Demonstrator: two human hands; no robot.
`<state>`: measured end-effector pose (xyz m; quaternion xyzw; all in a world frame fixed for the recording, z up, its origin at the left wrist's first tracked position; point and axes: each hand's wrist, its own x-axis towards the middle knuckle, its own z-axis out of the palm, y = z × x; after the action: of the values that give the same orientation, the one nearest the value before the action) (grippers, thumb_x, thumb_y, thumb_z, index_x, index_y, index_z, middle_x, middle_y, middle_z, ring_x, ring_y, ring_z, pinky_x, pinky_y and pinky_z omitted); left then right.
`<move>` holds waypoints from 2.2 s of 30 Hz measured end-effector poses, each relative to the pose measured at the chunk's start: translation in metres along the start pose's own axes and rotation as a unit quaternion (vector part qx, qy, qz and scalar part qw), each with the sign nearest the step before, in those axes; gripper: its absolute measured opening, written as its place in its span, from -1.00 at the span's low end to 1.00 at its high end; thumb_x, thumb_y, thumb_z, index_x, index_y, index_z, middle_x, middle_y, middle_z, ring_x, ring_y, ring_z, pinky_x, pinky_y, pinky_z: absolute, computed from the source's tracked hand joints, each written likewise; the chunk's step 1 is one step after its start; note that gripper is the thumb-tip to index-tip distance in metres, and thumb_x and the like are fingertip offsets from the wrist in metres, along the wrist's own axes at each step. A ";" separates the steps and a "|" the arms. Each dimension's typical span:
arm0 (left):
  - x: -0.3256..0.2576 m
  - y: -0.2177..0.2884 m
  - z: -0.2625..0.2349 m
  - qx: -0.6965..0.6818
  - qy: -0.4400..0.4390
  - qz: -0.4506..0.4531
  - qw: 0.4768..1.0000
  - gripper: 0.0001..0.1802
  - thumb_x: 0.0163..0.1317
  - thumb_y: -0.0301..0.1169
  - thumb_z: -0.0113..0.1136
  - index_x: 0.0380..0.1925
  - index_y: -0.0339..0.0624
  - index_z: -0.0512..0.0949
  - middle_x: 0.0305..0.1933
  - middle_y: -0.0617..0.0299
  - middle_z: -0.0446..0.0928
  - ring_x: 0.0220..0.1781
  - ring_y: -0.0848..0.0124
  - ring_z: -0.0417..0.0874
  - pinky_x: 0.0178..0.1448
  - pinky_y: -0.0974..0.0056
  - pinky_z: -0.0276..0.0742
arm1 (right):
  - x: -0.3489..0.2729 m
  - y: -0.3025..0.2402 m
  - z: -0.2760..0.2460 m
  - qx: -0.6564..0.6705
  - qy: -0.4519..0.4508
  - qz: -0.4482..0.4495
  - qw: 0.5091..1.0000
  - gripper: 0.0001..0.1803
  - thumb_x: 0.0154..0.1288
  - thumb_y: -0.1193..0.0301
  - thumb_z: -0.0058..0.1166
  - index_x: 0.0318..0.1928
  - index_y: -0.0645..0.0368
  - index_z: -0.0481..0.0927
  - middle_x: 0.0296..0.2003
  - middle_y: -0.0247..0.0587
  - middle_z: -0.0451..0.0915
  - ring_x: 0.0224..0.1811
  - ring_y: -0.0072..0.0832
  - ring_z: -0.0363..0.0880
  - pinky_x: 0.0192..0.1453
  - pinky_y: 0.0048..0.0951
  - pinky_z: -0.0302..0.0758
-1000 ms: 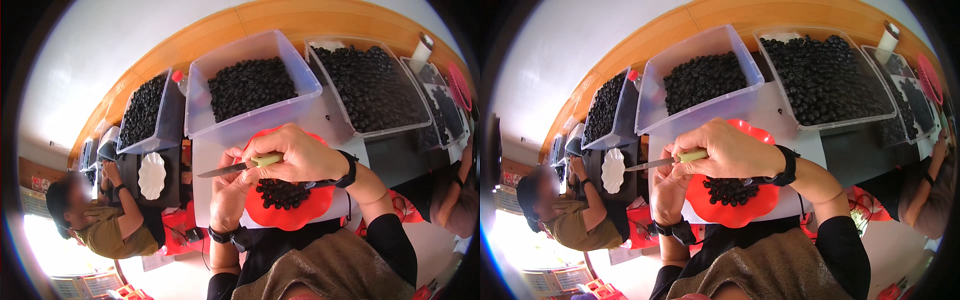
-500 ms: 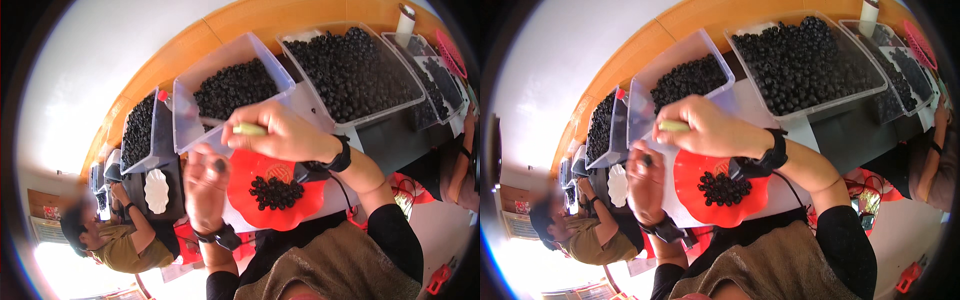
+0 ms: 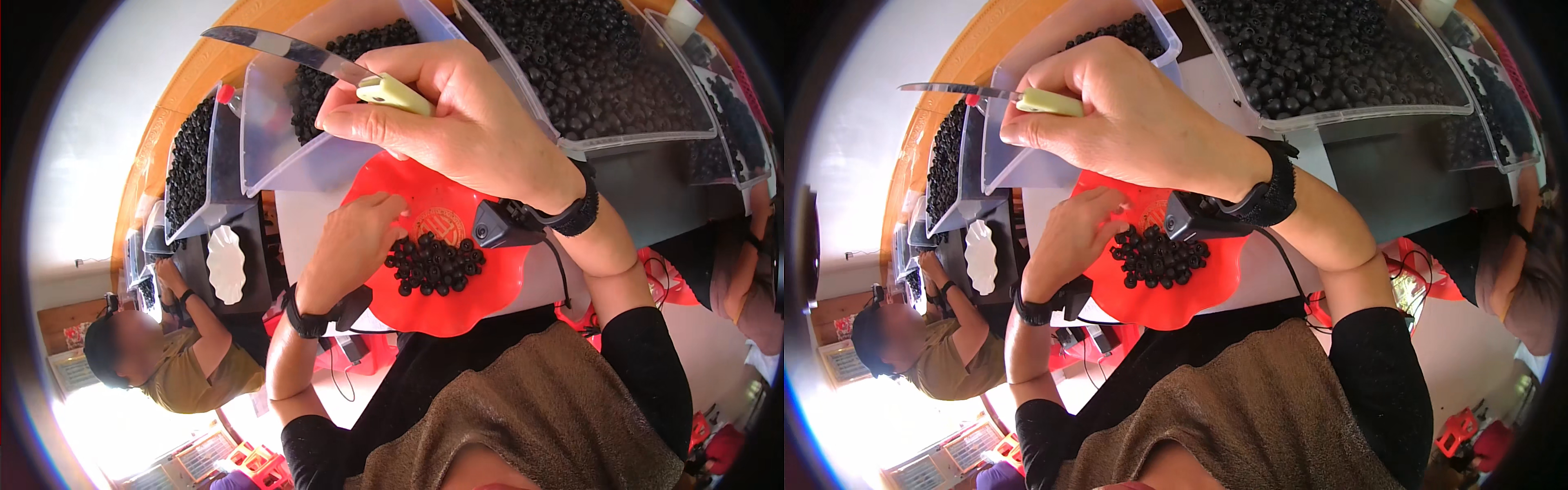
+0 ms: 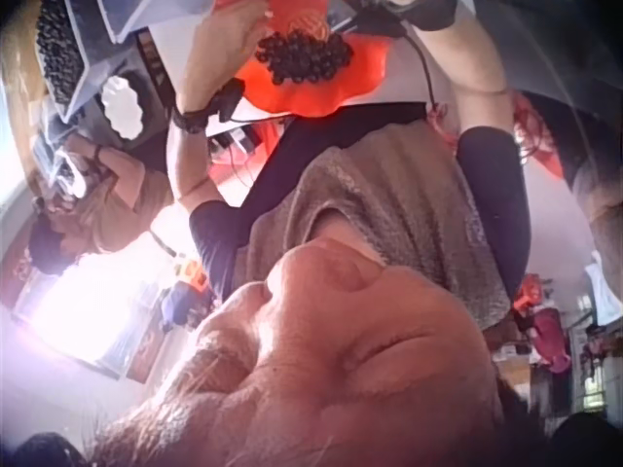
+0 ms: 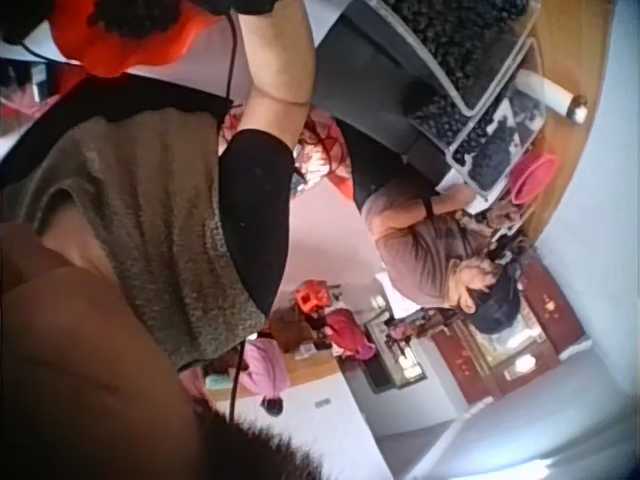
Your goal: Using a small knife to cut or pit black olives and placing them in a red bowl.
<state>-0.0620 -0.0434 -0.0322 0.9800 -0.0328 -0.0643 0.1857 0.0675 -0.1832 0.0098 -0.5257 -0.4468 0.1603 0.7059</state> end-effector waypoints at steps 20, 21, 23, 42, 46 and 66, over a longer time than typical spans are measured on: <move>0.004 -0.008 -0.008 -0.207 -0.046 -0.071 0.975 -0.85 0.01 -0.57 0.27 -0.38 -0.27 0.52 -0.31 0.10 0.60 -0.28 0.28 0.64 -0.15 0.30 0.50 | 0.000 -0.005 -0.007 -0.078 -0.029 -0.013 0.996 -0.79 0.25 0.35 0.20 -0.37 0.26 0.60 -0.55 -0.46 0.48 -0.48 -0.78 0.32 -0.42 -0.65 0.26; -0.002 -0.011 -0.009 -0.352 0.002 -0.088 0.932 -0.84 0.06 -0.59 0.25 -0.34 -0.27 0.50 -0.29 0.15 0.61 -0.27 0.39 0.63 -0.14 0.36 0.50 | 0.001 -0.003 -0.003 -0.098 -0.005 -0.076 0.992 -0.70 0.23 0.26 0.22 -0.42 0.30 0.60 -0.73 -0.32 0.40 -0.67 -0.71 0.29 -0.58 -0.54 0.22; -0.012 -0.010 -0.014 -0.531 0.071 -0.105 0.838 -0.83 0.17 -0.62 0.19 -0.24 -0.29 0.46 -0.27 0.26 0.59 -0.20 0.55 0.59 -0.11 0.44 0.48 | -0.001 -0.002 -0.003 -0.111 -0.027 -0.069 0.991 -0.68 0.23 0.24 0.22 -0.42 0.30 0.60 -0.72 -0.28 0.43 -0.66 -0.70 0.31 -0.57 -0.54 0.24; -0.049 -0.012 0.008 -0.808 0.257 0.047 0.529 -0.87 0.34 -0.46 0.04 -0.19 -0.29 0.40 -0.30 0.21 0.47 -0.23 0.49 0.47 -0.04 0.40 0.43 | -0.011 0.004 0.017 -0.328 -0.195 -0.128 0.915 -0.67 0.10 0.18 0.28 -0.33 0.18 0.56 -0.57 -0.27 0.51 -0.55 -0.28 0.50 -0.50 -0.34 0.38; -0.053 -0.014 0.010 -0.818 0.258 0.054 0.511 -0.84 0.28 -0.51 0.11 -0.18 -0.30 0.40 -0.27 0.17 0.49 -0.21 0.48 0.48 -0.05 0.40 0.42 | -0.011 0.007 0.019 -0.326 -0.199 -0.132 0.915 -0.66 0.09 0.19 0.29 -0.31 0.19 0.56 -0.56 -0.26 0.52 -0.55 -0.27 0.51 -0.50 -0.34 0.38; -0.055 -0.008 0.011 -0.747 0.322 0.033 0.580 -0.87 0.26 -0.55 0.11 -0.20 -0.28 0.43 -0.24 0.13 0.56 -0.17 0.45 0.56 -0.05 0.40 0.44 | -0.012 0.005 0.019 -0.318 -0.197 -0.140 0.917 -0.68 0.08 0.21 0.30 -0.32 0.18 0.57 -0.57 -0.29 0.52 -0.57 -0.30 0.50 -0.51 -0.36 0.37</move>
<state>-0.1178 -0.0354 -0.0390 0.4495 0.0562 0.2603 0.8527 0.0469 -0.1783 0.0010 -0.6124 -0.6732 0.0100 0.4143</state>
